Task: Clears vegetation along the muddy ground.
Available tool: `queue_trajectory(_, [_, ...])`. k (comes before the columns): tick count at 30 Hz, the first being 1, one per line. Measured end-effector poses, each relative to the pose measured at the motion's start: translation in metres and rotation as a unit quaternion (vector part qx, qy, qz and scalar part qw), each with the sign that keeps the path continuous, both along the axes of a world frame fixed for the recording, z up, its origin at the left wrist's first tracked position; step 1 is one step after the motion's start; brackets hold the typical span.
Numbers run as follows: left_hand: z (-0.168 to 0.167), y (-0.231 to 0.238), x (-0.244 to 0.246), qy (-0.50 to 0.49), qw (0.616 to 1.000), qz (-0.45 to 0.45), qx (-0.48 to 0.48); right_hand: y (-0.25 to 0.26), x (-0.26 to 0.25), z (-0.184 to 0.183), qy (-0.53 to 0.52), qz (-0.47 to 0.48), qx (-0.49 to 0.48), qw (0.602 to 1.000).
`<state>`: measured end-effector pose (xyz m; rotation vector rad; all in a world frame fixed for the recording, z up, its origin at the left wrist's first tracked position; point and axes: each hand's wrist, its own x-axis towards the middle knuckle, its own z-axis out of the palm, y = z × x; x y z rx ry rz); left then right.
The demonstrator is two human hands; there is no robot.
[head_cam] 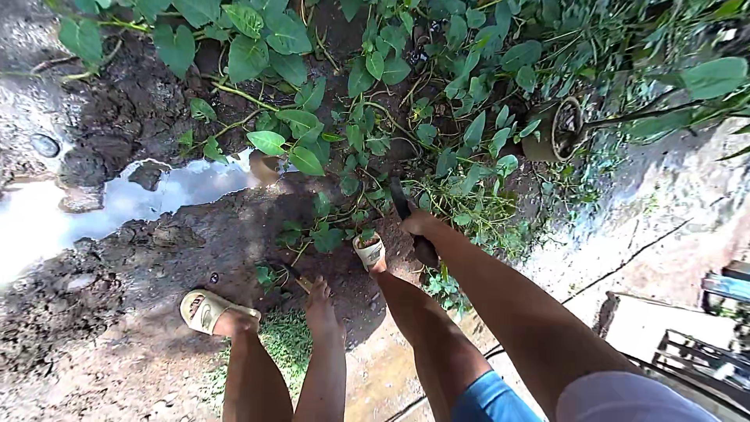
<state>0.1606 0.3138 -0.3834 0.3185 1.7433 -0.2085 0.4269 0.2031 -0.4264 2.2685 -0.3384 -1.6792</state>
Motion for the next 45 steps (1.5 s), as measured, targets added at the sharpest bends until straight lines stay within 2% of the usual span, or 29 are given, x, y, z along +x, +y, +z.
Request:
queue_trajectory(4, [0.002, -0.008, -0.004, -0.001, 1.000, -0.018, 0.000, -0.089, 0.012, -0.026, -0.020, 0.007, 0.025, 0.999])
queue_trajectory(6, [0.000, -0.008, -0.002, -0.004, 1.000, -0.012, 0.001, -0.116, 0.009, -0.044, -0.038, 0.011, 0.029, 0.999])
queue_trajectory(9, [0.001, -0.004, 0.001, 0.006, 1.000, -0.022, -0.009, -0.114, -0.030, -0.071, -0.069, -0.024, 0.024, 0.997])
queue_trajectory(12, [0.001, -0.001, 0.010, 0.027, 0.999, -0.039, -0.010, -0.093, -0.071, -0.098, -0.106, -0.089, 0.052, 0.989])
queue_trajectory(16, [-0.006, -0.017, 0.002, 0.011, 0.999, -0.030, 0.008, -0.088, -0.081, -0.109, -0.135, -0.179, 0.132, 0.966])
queue_trajectory(19, [-0.006, -0.025, 0.002, 0.005, 1.000, -0.024, 0.007, -0.100, -0.057, -0.084, -0.128, -0.208, 0.174, 0.954])
queue_trajectory(24, [-0.001, -0.026, 0.008, -0.007, 1.000, -0.030, -0.006, -0.097, -0.016, -0.029, -0.088, -0.194, 0.177, 0.961])
queue_trajectory(27, [0.001, -0.023, 0.008, -0.017, 0.999, -0.029, -0.006, -0.078, -0.006, -0.001, -0.108, -0.226, 0.189, 0.949])
queue_trajectory(31, [0.003, -0.016, 0.010, -0.023, 0.999, -0.039, -0.027, -0.054, 0.020, 0.035, -0.111, -0.204, 0.181, 0.956])
queue_trajectory(37, [0.008, -0.007, 0.003, -0.036, 0.999, -0.005, -0.026, -0.036, 0.013, 0.078, -0.170, -0.219, 0.186, 0.943])
queue_trajectory(45, [0.015, 0.010, -0.004, -0.057, 0.998, 0.005, -0.033, 0.002, -0.001, 0.150, -0.277, -0.043, 0.163, 0.946])
